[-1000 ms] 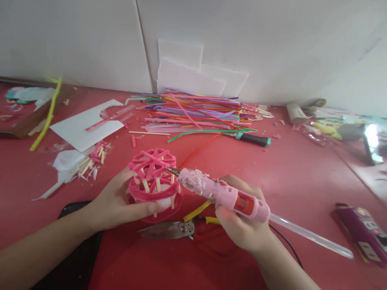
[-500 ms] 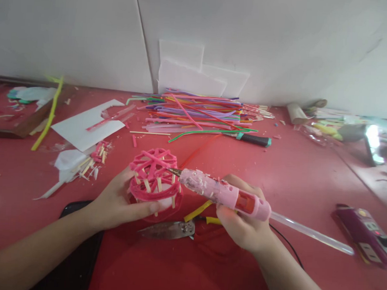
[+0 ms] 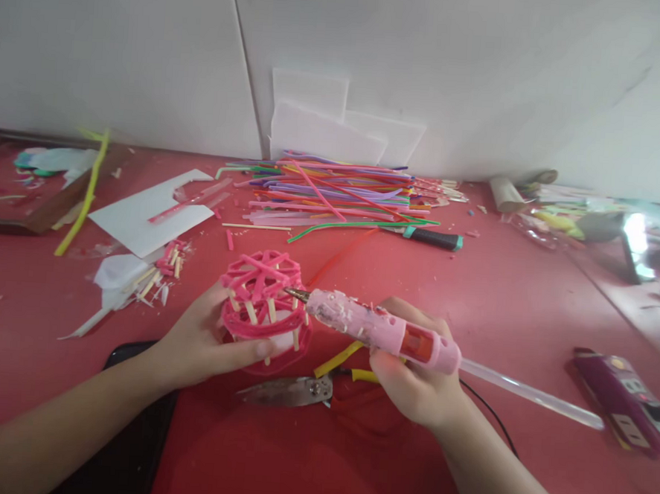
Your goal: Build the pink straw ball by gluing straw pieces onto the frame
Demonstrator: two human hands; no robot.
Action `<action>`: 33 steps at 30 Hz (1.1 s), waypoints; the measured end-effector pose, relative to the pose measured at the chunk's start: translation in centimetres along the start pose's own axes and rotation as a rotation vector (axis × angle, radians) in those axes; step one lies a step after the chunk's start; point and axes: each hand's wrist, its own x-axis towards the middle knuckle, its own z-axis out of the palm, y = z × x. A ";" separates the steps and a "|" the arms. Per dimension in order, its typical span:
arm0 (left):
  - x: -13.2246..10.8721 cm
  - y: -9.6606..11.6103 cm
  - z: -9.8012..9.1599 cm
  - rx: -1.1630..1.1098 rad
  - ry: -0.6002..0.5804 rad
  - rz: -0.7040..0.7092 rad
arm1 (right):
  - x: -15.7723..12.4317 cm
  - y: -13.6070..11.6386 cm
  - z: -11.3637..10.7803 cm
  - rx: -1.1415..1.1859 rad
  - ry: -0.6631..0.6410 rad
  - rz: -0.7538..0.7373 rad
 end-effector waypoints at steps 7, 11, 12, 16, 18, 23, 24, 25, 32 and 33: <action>0.1 -0.3 0.0 0.039 0.078 0.035 | -0.1 0.3 -0.6 -0.010 -0.039 -0.081; 0.0 -0.7 0.1 0.074 0.073 0.102 | -0.2 0.8 -0.8 0.019 -0.056 -0.097; 0.0 -0.9 0.1 0.092 0.059 0.124 | -0.3 0.8 -0.8 0.003 -0.058 -0.094; -0.1 -1.3 0.1 0.139 0.019 0.176 | -0.3 0.5 -0.7 -0.083 -0.087 -0.153; -0.1 -1.2 0.1 0.156 0.027 0.183 | -0.3 0.3 -0.7 -0.084 -0.080 -0.193; -0.2 -1.0 0.0 0.216 0.053 0.201 | -0.2 0.0 -0.8 -0.095 -0.064 -0.216; -0.2 -1.0 0.0 0.217 0.051 0.202 | -0.2 0.0 -0.8 -0.098 -0.061 -0.216; -0.2 -1.0 0.0 0.217 0.051 0.201 | -0.2 -0.1 -0.9 -0.102 -0.052 -0.219; 0.0 -1.2 -0.1 0.227 0.056 0.219 | 0.2 -0.5 -0.5 -0.089 -0.142 -0.307; 0.0 -1.2 -0.1 0.235 0.058 0.222 | 0.3 -0.6 -0.4 -0.081 -0.139 -0.332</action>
